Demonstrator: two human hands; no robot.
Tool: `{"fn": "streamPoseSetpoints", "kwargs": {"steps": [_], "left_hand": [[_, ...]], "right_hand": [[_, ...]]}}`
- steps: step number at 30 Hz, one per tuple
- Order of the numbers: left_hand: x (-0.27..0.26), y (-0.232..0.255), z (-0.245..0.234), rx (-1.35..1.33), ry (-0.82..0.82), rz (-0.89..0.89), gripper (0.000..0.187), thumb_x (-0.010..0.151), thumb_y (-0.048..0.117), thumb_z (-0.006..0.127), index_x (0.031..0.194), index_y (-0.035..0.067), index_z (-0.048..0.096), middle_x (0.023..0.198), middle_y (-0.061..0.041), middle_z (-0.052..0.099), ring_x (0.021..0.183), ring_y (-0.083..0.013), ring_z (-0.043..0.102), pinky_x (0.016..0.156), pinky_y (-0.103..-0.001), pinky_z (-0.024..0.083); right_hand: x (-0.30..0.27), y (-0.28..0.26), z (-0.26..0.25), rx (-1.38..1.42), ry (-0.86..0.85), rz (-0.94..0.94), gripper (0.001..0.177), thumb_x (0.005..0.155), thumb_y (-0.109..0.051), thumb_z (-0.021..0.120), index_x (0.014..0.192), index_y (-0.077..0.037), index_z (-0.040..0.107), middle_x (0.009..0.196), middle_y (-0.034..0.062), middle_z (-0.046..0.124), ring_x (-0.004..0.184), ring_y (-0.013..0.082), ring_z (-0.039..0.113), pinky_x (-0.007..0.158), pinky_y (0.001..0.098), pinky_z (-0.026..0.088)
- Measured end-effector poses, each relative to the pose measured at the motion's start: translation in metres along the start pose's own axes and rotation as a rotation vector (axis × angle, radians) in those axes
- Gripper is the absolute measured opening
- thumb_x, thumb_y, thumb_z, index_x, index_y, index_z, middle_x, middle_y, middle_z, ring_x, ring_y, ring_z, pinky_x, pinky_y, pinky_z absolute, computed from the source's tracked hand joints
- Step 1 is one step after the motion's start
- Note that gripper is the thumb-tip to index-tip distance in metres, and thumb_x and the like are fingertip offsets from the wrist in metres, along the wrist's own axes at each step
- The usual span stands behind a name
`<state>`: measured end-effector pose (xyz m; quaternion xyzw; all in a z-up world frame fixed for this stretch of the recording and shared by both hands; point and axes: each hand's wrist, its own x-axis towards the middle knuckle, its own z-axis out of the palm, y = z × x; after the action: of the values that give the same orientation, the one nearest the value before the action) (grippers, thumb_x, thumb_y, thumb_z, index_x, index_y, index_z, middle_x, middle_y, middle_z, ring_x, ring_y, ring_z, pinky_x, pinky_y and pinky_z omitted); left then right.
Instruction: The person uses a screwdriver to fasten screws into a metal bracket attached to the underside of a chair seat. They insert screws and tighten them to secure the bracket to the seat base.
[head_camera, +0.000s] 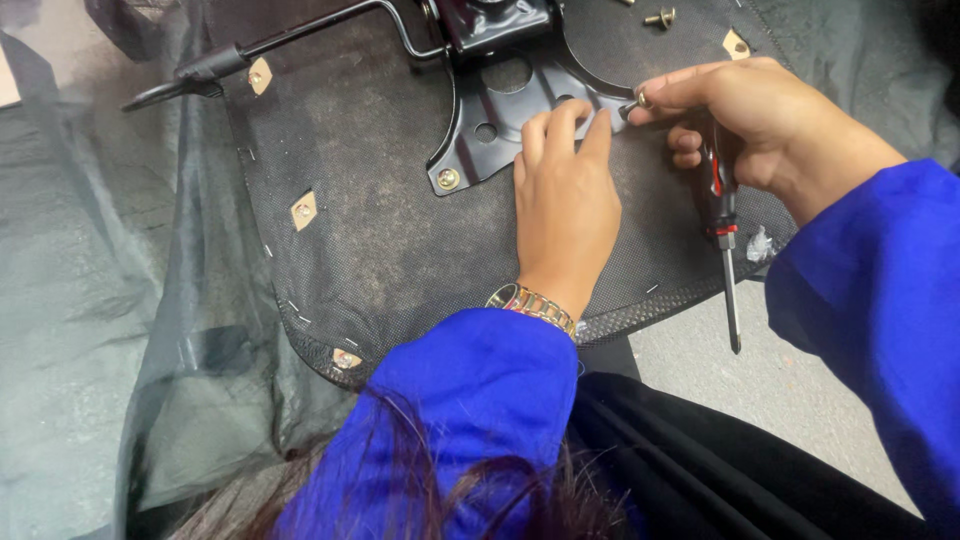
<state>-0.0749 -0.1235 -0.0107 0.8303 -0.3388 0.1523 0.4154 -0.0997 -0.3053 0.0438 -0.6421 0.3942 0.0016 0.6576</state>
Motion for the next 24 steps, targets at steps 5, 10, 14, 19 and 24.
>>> {"fn": "streamPoseSetpoints", "kwargs": {"steps": [5,10,14,19,24], "left_hand": [[-0.001,0.004,0.005,0.144,-0.016,0.066,0.041,0.090,0.009,0.064,0.129,-0.001,0.065,0.128,-0.005,0.058,0.120,-0.0259,0.052,0.104,-0.043,0.043],[-0.001,0.005,0.005,0.194,-0.052,0.079,0.042,0.089,0.009,0.064,0.129,-0.002,0.063,0.123,-0.005,0.058,0.118,-0.0261,0.052,0.103,-0.043,0.043],[-0.001,0.006,0.002,0.198,-0.055,0.070,0.042,0.086,0.009,0.064,0.128,-0.001,0.064,0.124,-0.006,0.059,0.118,-0.0259,0.053,0.103,-0.044,0.043],[0.002,0.005,-0.003,0.161,-0.020,0.101,0.042,0.088,0.009,0.065,0.128,-0.002,0.064,0.123,-0.006,0.060,0.115,-0.0253,0.053,0.101,-0.043,0.042],[0.020,-0.004,-0.006,0.056,-0.120,0.062,0.038,0.088,0.020,0.074,0.122,0.005,0.067,0.109,-0.006,0.063,0.110,-0.0266,0.057,0.095,-0.043,0.044]], "right_hand": [[-0.006,-0.006,0.007,-0.033,-0.031,-0.012,0.017,0.095,-0.011,0.067,0.108,-0.001,0.071,0.095,0.0114,0.076,0.053,0.0104,0.047,0.048,0.0293,0.041],[-0.010,-0.008,0.017,-0.203,0.027,-0.091,0.015,0.094,-0.012,0.069,0.105,-0.002,0.072,0.089,0.0086,0.075,0.056,0.0108,0.053,0.050,0.0286,0.044],[-0.020,-0.009,0.025,-0.338,0.097,-0.153,0.015,0.094,-0.017,0.072,0.102,-0.005,0.072,0.085,0.0054,0.074,0.058,0.0092,0.056,0.050,0.0267,0.046],[-0.031,-0.012,0.026,-0.272,0.128,-0.136,0.013,0.091,-0.018,0.077,0.089,-0.012,0.065,0.072,0.0039,0.066,0.052,0.0111,0.052,0.044,0.0290,0.038],[-0.029,-0.021,0.010,0.095,0.121,-0.077,0.035,0.093,-0.021,0.074,0.072,-0.017,0.047,0.060,-0.0039,0.044,0.050,0.0094,0.041,0.045,0.0287,0.033]]}}
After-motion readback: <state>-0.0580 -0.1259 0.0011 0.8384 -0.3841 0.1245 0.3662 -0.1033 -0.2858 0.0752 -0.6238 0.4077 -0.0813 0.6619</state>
